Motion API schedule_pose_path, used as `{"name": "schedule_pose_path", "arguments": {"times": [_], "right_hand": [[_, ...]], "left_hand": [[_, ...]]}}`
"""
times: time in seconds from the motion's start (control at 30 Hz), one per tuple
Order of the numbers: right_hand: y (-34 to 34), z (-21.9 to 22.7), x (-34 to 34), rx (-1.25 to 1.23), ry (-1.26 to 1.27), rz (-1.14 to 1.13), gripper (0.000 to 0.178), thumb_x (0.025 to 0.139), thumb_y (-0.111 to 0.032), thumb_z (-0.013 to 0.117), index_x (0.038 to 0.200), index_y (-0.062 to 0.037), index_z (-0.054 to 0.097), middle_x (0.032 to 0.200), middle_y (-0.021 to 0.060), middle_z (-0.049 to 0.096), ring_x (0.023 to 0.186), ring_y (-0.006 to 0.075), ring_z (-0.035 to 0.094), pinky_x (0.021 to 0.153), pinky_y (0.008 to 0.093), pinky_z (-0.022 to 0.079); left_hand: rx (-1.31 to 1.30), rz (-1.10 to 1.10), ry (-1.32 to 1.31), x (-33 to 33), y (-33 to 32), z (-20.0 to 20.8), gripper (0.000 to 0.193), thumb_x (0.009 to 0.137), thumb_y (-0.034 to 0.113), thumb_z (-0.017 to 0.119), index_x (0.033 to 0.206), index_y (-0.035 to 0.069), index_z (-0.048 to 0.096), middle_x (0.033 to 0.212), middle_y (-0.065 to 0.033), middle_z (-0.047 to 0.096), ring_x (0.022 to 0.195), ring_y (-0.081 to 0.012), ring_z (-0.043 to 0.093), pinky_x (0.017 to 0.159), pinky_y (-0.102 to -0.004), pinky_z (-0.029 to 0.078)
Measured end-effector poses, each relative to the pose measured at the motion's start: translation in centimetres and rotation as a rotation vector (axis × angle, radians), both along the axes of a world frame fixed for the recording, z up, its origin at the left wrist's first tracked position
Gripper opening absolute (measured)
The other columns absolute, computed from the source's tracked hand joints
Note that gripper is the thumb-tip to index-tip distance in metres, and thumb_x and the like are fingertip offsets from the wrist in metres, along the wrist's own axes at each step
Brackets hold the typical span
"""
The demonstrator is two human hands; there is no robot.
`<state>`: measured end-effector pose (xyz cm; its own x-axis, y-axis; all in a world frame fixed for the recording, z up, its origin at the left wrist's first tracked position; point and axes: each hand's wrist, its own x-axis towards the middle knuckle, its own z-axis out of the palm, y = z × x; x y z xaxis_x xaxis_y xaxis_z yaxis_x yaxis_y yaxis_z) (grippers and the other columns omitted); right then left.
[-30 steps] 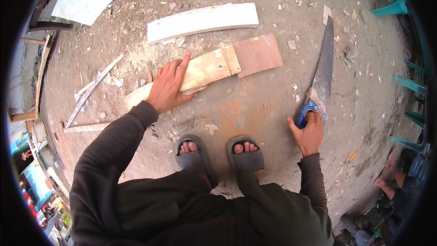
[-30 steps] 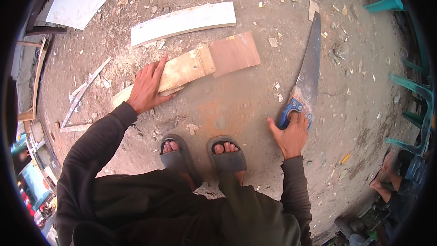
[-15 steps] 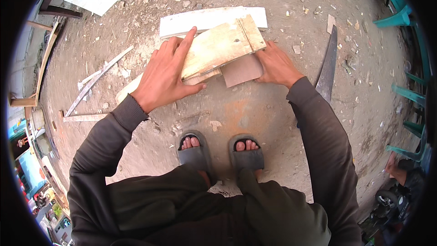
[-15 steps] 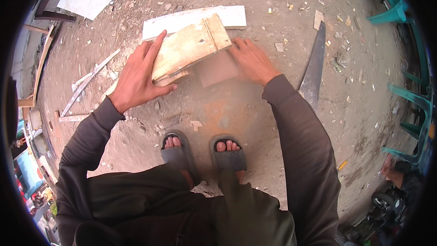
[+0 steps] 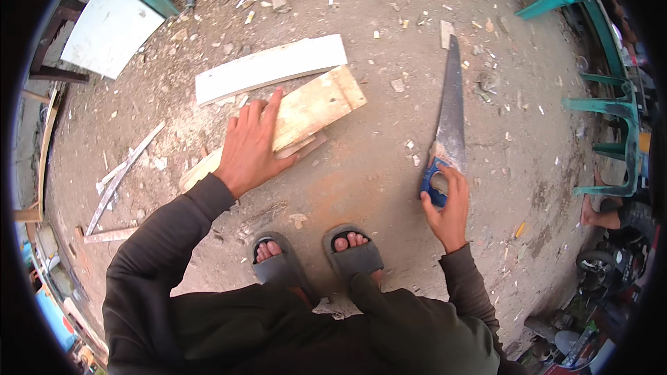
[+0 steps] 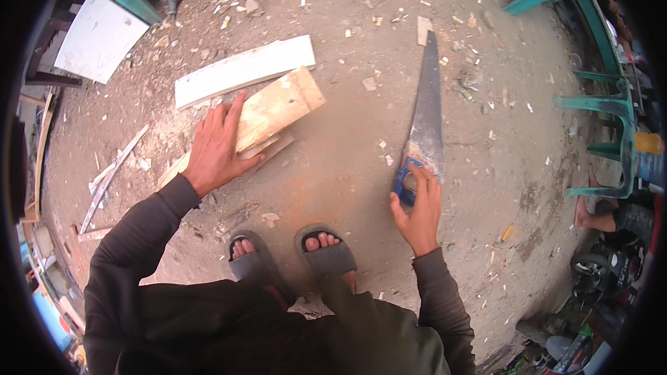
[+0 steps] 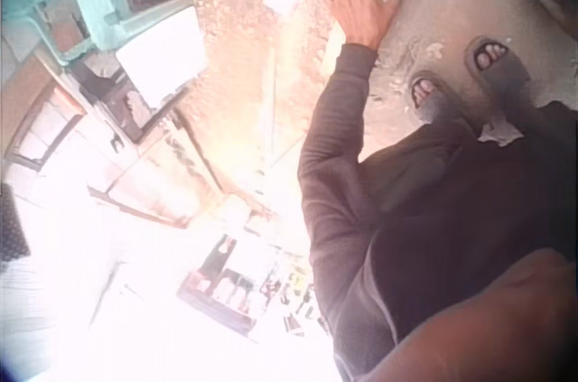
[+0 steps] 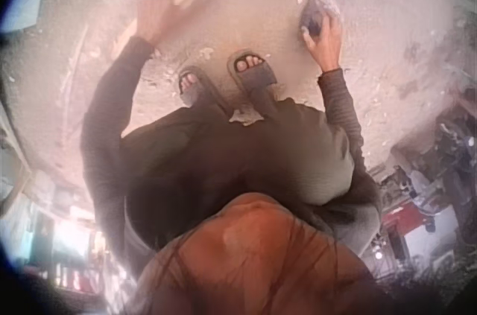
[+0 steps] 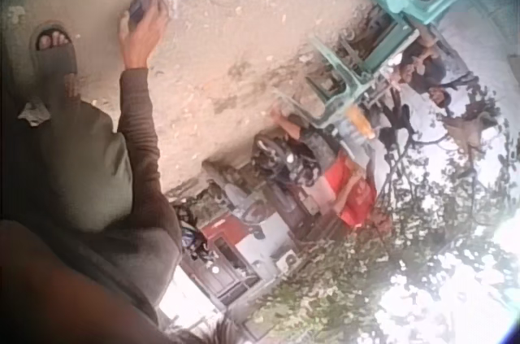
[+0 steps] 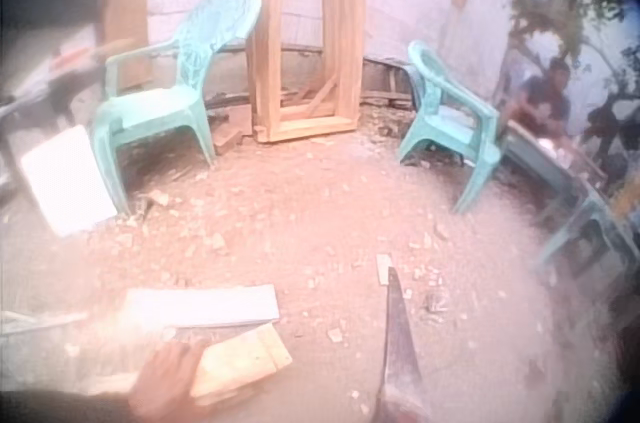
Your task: The person saws a piece of wood by hand. They hold the wood steady with one hand while using a handsaw with the other to cut through it, eventually cutting a smaller block off.
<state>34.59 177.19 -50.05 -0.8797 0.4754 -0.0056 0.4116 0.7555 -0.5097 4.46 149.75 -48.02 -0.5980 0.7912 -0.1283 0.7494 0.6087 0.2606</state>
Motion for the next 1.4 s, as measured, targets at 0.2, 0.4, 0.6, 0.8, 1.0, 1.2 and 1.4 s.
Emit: {"name": "schedule_pose_path", "arguments": {"times": [0.2,0.4,0.6,0.8,1.0,1.2,1.4], "right_hand": [[0.3,-4.3,0.5,0.057,-0.208,0.061,0.069,0.080,-0.030,0.080,0.136,-0.0049,0.048,0.120,0.0175,0.058,0.114,0.0344,0.056,0.098,0.0444,0.040],[0.1,-2.9,0.1,0.090,-0.298,-0.097,0.060,0.072,-0.037,0.083,0.116,-0.0071,0.055,0.106,0.0131,0.065,0.105,0.0325,0.061,0.093,0.0410,0.040],[1.6,3.9,-0.9,-0.073,-0.349,-0.388,0.040,0.077,-0.034,0.072,0.101,-0.0038,0.065,0.090,0.0124,0.069,0.091,0.0289,0.066,0.086,0.0399,0.045],[1.8,11.7,-7.3,-1.053,0.207,-0.413,0.023,0.089,-0.016,0.060,0.105,-0.0003,0.061,0.091,0.0082,0.068,0.085,0.0167,0.066,0.085,0.0320,0.051],[-0.2,17.0,-9.0,-0.966,0.376,-0.364,0.015,0.093,-0.010,0.067,0.103,-0.0049,0.057,0.079,0.0011,0.060,0.071,0.0106,0.061,0.065,0.0281,0.048],[-4.8,11.9,-10.0,-0.970,0.408,-0.211,0.012,0.091,-0.005,0.067,0.091,-0.0003,0.056,0.074,0.0013,0.055,0.072,0.0080,0.057,0.062,0.0245,0.046],[-3.6,8.4,-10.0,-0.935,0.299,0.118,0.017,0.087,-0.012,0.073,0.085,-0.0012,0.060,0.067,-0.0007,0.060,0.055,0.0087,0.058,0.053,0.0271,0.048]], "left_hand": [[0.066,0.153,-0.011,0.8,-2.0,-0.6,0.127,0.064,0.035,0.091,0.160,-0.001,0.017,0.140,-0.0233,0.043,0.129,-0.0387,0.044,0.106,-0.0490,0.036],[0.179,0.106,0.049,0.5,-1.8,-0.4,0.116,0.073,0.041,0.081,0.159,-0.002,0.017,0.152,-0.0260,0.036,0.142,-0.0408,0.035,0.116,-0.0532,0.026],[0.110,0.020,-0.020,1.3,-0.5,-0.9,0.101,0.084,0.040,0.069,0.159,-0.003,0.017,0.162,-0.0238,0.025,0.153,-0.0374,0.020,0.121,-0.0564,0.017],[0.127,0.106,-0.038,-0.5,-1.9,0.1,0.102,0.085,0.040,0.068,0.160,-0.003,0.014,0.163,-0.0238,0.024,0.154,-0.0378,0.018,0.123,-0.0546,0.014],[0.239,0.081,-0.057,0.2,1.0,0.3,0.096,0.092,0.049,0.062,0.158,-0.005,0.019,0.156,-0.0263,0.033,0.147,-0.0398,0.030,0.119,-0.0527,0.022],[0.019,-0.015,0.121,-1.2,-0.1,1.8,0.095,0.096,0.059,0.055,0.157,-0.006,0.020,0.154,-0.0300,0.034,0.146,-0.0418,0.032,0.118,-0.0530,0.026],[0.003,0.083,0.173,-0.4,2.2,3.2,0.099,0.092,0.063,0.059,0.156,-0.005,0.025,0.153,-0.0278,0.037,0.146,-0.0404,0.033,0.118,-0.0529,0.026]]}}
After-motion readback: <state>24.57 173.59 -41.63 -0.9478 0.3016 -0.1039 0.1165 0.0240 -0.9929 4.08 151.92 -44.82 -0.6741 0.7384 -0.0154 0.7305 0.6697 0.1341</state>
